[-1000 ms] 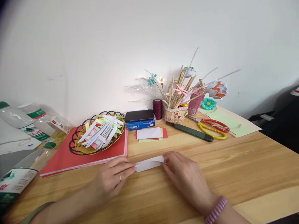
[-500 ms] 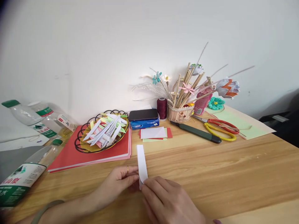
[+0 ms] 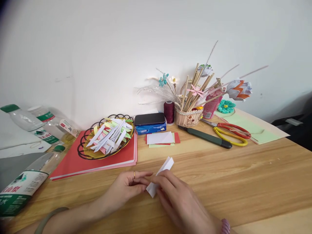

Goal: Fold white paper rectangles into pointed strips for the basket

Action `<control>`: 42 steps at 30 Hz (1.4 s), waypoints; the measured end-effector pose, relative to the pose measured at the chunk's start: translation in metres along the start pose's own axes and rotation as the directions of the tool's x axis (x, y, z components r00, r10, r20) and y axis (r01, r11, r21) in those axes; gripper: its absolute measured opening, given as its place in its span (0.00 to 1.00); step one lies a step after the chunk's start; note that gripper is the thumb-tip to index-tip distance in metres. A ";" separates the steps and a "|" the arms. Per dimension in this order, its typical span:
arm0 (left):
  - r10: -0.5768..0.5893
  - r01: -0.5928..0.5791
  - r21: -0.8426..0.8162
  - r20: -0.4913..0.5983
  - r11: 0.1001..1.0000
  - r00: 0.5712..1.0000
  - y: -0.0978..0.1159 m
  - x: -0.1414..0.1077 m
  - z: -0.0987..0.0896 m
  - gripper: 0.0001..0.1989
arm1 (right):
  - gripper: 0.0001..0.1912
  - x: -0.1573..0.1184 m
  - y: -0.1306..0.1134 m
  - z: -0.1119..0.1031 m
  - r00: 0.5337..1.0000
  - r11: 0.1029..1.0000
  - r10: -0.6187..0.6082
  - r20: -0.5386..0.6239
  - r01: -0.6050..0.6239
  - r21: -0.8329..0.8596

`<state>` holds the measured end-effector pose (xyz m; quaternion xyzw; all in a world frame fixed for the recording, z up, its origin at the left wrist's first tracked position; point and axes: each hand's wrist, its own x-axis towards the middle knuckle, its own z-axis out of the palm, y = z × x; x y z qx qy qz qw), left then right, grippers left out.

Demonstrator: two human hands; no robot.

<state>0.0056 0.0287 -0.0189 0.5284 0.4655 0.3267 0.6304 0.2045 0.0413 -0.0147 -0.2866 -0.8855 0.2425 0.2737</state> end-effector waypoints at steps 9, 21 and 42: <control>-0.018 0.021 0.077 -0.044 0.997 0.999 0.002 0.002 0.001 0.27 | 0.17 0.004 0.007 0.003 0.997 0.996 0.063 0.048 -0.060 -0.059; -0.025 0.053 0.242 -0.119 0.969 0.993 -0.001 0.001 0.003 0.29 | 0.14 0.002 0.005 0.002 0.992 0.977 -0.115 0.048 0.122 -0.175; 0.027 -0.002 0.312 -0.076 0.950 0.997 -0.002 -0.001 0.003 0.29 | 0.20 0.005 0.005 -0.010 0.947 0.850 -0.302 0.105 0.318 -0.420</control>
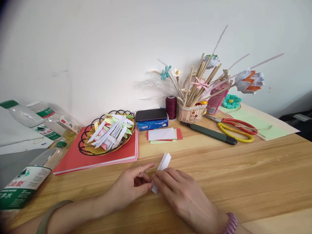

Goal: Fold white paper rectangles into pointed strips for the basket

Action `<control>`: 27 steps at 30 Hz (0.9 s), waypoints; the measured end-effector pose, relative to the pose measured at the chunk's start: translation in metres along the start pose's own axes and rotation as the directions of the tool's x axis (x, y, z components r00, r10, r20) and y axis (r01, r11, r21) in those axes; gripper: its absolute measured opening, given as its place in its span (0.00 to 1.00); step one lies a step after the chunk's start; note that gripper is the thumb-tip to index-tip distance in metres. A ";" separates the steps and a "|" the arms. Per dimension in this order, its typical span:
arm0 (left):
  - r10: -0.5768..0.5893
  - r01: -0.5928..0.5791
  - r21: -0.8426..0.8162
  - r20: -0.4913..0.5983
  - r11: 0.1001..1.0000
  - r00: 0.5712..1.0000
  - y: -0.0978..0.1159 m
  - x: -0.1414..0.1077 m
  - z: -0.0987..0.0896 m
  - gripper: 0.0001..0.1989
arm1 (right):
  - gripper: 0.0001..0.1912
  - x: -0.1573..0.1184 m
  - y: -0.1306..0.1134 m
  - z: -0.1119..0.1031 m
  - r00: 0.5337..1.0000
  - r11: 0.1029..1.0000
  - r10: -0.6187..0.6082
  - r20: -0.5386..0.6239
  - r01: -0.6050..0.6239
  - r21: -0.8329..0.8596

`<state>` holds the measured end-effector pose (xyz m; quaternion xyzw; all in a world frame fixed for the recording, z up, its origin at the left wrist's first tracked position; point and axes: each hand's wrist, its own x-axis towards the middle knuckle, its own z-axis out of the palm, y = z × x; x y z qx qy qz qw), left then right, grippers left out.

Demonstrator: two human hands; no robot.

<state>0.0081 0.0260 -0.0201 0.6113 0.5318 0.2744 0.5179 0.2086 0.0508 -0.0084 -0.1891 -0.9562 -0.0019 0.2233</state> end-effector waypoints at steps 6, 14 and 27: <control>0.015 -0.014 0.055 -0.028 0.998 0.999 -0.001 0.003 -0.001 0.26 | 0.20 -0.002 0.002 -0.002 1.000 0.999 -0.023 -0.001 0.023 -0.046; -0.007 0.007 -0.011 -0.012 1.000 1.000 -0.001 0.003 0.002 0.28 | 0.18 -0.002 0.004 0.002 0.999 0.995 -0.016 0.049 0.021 -0.099; 0.005 -0.005 0.022 -0.007 1.000 1.000 -0.001 0.004 0.000 0.25 | 0.20 -0.008 0.004 -0.006 0.999 0.992 -0.043 0.004 0.044 -0.116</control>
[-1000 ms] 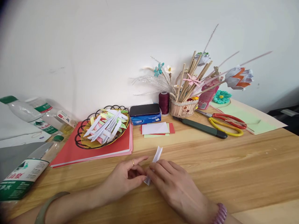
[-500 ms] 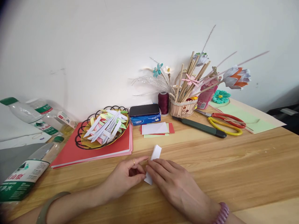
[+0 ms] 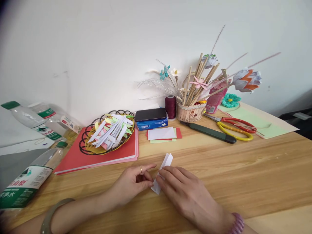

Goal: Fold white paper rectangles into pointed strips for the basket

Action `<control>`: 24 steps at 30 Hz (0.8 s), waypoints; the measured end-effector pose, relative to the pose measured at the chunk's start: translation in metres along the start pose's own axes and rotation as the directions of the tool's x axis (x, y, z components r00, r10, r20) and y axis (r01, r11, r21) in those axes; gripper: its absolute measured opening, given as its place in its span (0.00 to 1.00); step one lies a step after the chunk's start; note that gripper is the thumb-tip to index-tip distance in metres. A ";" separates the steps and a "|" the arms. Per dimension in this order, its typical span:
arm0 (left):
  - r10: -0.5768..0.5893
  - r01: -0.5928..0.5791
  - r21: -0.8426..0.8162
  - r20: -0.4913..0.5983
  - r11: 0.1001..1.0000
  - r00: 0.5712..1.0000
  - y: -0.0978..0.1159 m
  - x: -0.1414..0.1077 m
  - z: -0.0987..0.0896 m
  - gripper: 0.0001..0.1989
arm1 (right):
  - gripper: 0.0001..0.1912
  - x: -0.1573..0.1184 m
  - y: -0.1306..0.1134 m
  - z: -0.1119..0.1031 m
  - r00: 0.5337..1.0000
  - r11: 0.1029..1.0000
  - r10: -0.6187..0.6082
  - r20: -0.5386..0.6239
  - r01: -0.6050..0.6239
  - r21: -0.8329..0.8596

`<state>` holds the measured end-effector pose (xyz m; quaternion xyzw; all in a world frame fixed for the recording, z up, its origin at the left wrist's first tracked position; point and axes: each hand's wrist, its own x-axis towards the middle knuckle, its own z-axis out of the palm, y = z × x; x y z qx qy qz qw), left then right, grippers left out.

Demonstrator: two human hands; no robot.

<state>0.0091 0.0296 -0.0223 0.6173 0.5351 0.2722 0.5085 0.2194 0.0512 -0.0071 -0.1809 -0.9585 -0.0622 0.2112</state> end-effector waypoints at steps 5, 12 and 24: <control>0.024 -0.022 0.140 -0.012 0.990 1.000 0.002 -0.001 0.001 0.25 | 0.21 -0.005 0.000 -0.002 1.000 1.000 -0.013 -0.022 0.013 -0.008; 0.804 -0.632 0.657 0.065 0.411 0.591 0.003 -0.011 0.001 0.12 | 0.25 -0.006 -0.004 -0.005 0.999 1.000 0.016 -0.043 -0.016 -0.003; 0.832 -0.553 0.833 0.323 -0.024 0.451 -0.010 -0.005 0.000 0.08 | 0.17 -0.014 -0.003 0.005 0.995 0.993 0.084 0.054 -0.089 0.079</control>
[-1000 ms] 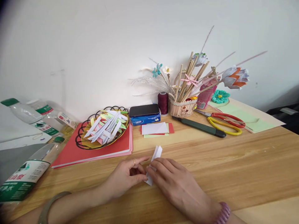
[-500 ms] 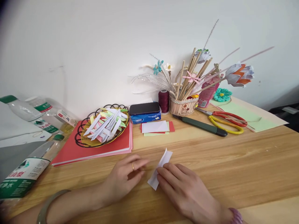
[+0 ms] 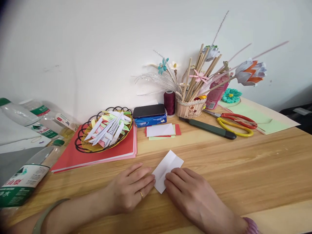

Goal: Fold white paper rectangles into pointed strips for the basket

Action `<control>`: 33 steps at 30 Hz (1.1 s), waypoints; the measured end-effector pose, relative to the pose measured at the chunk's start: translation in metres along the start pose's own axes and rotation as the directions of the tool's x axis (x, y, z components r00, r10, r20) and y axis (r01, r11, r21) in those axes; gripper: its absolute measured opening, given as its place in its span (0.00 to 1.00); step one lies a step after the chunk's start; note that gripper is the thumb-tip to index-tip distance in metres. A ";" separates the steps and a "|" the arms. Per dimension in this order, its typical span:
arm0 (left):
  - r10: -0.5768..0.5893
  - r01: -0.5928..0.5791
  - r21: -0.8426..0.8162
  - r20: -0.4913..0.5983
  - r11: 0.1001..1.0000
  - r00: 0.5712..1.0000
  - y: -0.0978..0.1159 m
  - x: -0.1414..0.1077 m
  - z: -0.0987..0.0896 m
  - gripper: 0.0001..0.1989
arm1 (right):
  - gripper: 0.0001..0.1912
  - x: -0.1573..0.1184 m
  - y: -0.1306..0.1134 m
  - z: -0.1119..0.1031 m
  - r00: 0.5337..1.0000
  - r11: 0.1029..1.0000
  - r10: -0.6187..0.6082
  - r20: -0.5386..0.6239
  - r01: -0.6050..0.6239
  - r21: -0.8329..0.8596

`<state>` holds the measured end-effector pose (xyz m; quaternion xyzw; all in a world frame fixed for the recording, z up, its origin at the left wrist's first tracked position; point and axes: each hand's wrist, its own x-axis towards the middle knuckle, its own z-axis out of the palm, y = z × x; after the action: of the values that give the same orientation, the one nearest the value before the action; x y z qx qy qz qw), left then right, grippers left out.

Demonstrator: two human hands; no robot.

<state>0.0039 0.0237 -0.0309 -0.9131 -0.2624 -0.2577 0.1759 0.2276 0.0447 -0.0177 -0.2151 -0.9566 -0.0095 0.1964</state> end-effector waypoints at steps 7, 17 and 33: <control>-0.041 0.042 -0.059 0.006 0.997 0.999 0.001 0.000 0.000 0.08 | 0.13 0.003 -0.002 0.001 1.000 0.998 0.019 0.020 -0.020 0.056; -0.057 0.059 -0.092 0.028 0.994 0.998 0.003 -0.002 -0.004 0.12 | 0.10 0.010 -0.009 0.002 0.968 0.925 0.244 0.050 -0.248 0.289; -0.090 0.111 -0.136 0.151 0.984 0.984 0.009 -0.005 -0.002 0.11 | 0.08 0.009 -0.014 0.018 0.906 0.883 0.422 0.035 -0.420 0.209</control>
<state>0.0046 0.0141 -0.0339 -0.9252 -0.3009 -0.2179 0.0768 0.2074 0.0371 -0.0302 -0.3953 -0.8814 0.1341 0.2209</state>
